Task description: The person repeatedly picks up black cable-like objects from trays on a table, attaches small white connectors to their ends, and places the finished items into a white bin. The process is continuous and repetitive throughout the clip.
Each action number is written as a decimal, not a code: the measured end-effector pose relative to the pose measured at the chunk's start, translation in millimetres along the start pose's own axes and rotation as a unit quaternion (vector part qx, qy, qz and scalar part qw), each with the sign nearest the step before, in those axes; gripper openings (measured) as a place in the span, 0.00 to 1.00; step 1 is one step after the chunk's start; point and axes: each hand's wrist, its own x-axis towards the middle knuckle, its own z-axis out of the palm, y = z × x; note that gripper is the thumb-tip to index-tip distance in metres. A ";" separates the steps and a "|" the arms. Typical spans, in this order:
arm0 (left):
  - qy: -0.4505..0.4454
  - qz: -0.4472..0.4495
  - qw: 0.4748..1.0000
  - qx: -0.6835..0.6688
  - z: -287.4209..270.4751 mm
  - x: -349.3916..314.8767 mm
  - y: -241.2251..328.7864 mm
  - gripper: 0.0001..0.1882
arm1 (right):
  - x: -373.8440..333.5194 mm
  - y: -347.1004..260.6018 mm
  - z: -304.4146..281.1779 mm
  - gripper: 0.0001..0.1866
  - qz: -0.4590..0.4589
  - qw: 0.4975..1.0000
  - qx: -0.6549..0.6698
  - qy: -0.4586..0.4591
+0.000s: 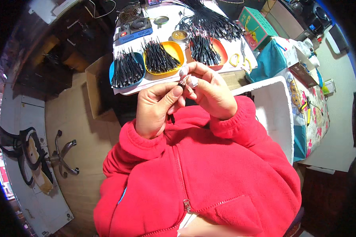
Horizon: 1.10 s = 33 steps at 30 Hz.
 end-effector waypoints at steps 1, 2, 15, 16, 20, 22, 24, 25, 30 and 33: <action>-0.002 -0.001 1.000 0.014 -0.2 -0.2 -0.1 0.09 | -0.8 -1.3 0.0 0.08 0.011 1.000 0.006 -0.004; -0.005 -0.001 1.000 0.027 -0.6 -0.3 -0.5 0.09 | -1.1 -3.4 -1.1 0.08 0.024 1.000 0.010 -0.013; -0.030 -0.074 0.995 0.053 -15.7 11.9 0.2 0.09 | 15.3 3.3 -24.6 0.07 0.141 0.982 0.085 -0.092; -0.032 -0.078 0.995 0.049 -15.8 12.3 0.5 0.09 | 14.4 2.7 -24.2 0.12 0.144 0.984 0.081 -0.063; -0.023 -0.089 0.996 0.008 -14.7 11.7 0.3 0.09 | 11.8 -0.3 -20.9 0.13 0.127 0.989 0.047 -0.053; -0.017 -0.089 0.996 -0.010 -14.3 10.6 0.1 0.09 | 9.6 -2.7 -18.8 0.13 0.124 0.991 0.029 -0.036; -0.012 -0.077 0.997 0.012 -13.3 8.7 -0.1 0.08 | 7.8 -5.0 -16.5 0.11 0.125 0.992 -0.009 -0.013; -0.009 -0.072 0.997 0.025 -12.3 7.7 -0.7 0.08 | 7.4 -5.6 -15.3 0.10 0.102 0.994 -0.029 -0.019; 0.014 0.006 0.994 0.112 -6.0 3.6 -7.5 0.08 | 3.7 2.3 -7.7 0.10 -0.006 0.990 -0.138 0.011; 0.016 0.015 0.993 0.117 -7.7 0.3 -9.9 0.08 | 2.6 11.9 -5.4 0.09 -0.040 0.989 -0.139 0.041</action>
